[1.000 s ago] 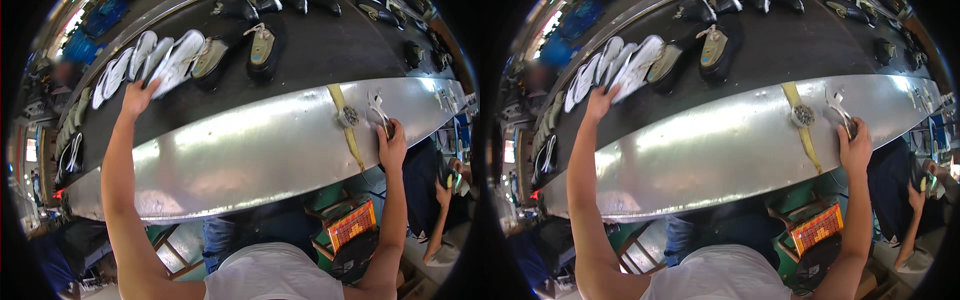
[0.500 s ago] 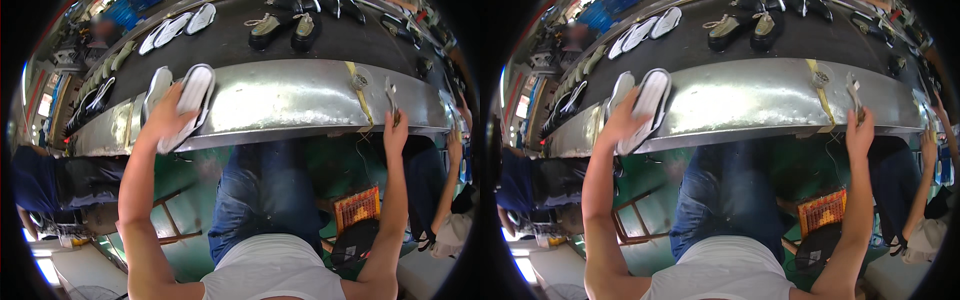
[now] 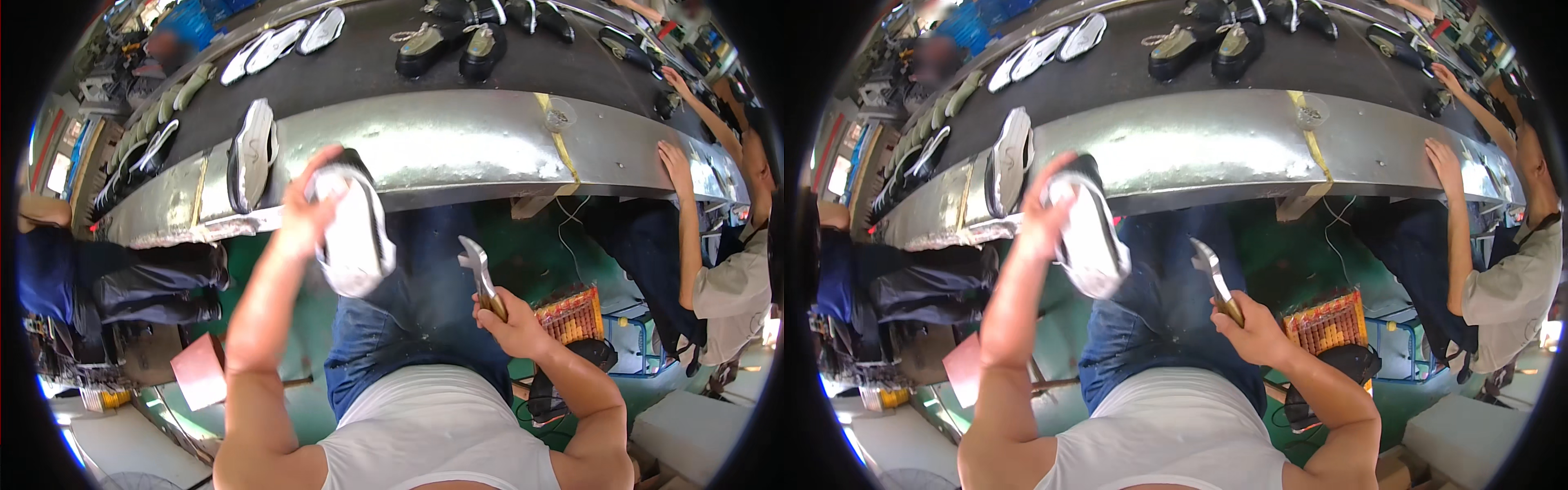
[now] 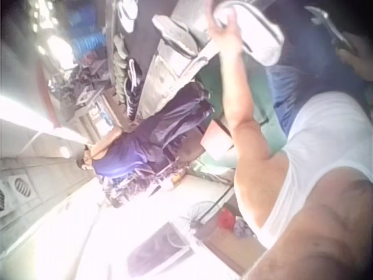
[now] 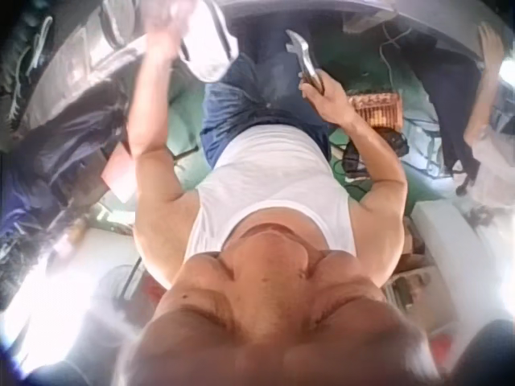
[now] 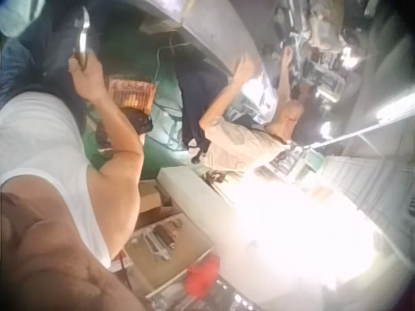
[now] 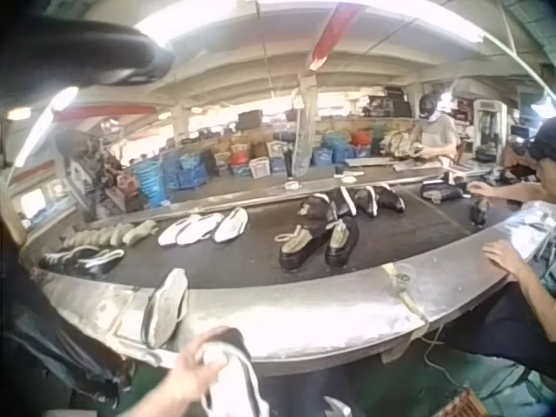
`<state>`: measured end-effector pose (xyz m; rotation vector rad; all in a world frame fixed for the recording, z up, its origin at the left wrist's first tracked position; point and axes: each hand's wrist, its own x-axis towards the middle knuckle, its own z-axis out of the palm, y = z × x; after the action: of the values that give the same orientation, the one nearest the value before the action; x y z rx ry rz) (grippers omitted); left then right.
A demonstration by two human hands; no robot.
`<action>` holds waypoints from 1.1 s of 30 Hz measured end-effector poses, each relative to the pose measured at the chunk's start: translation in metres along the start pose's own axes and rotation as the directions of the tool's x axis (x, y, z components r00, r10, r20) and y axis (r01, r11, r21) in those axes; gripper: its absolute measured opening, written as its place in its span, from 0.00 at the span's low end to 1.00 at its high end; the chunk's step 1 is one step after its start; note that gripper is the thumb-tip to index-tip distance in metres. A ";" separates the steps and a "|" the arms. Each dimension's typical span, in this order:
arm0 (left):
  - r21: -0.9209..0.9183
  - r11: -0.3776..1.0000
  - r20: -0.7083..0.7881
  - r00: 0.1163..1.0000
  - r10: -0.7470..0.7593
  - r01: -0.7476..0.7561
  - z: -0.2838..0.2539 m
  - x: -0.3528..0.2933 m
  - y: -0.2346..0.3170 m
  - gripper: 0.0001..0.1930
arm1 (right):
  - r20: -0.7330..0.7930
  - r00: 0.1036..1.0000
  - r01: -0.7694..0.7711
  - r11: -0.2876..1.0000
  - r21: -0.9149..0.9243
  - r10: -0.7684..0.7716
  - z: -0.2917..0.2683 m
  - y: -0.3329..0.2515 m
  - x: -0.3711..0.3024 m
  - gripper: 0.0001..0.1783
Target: Trim and adjust the components of shoes on an assembly line using pliers.
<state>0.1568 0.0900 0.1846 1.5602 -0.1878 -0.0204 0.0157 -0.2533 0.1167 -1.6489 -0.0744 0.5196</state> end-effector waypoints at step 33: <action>-0.226 0.955 0.075 0.981 -0.181 0.194 0.041 -0.102 -0.120 0.24 | 0.161 0.987 0.145 0.568 -0.810 -0.021 0.045 -0.004 0.041 0.15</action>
<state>0.0636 0.0611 0.0541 1.3389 -0.0753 -0.2267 0.0363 -0.1973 0.1068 -2.5201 -0.5782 0.5581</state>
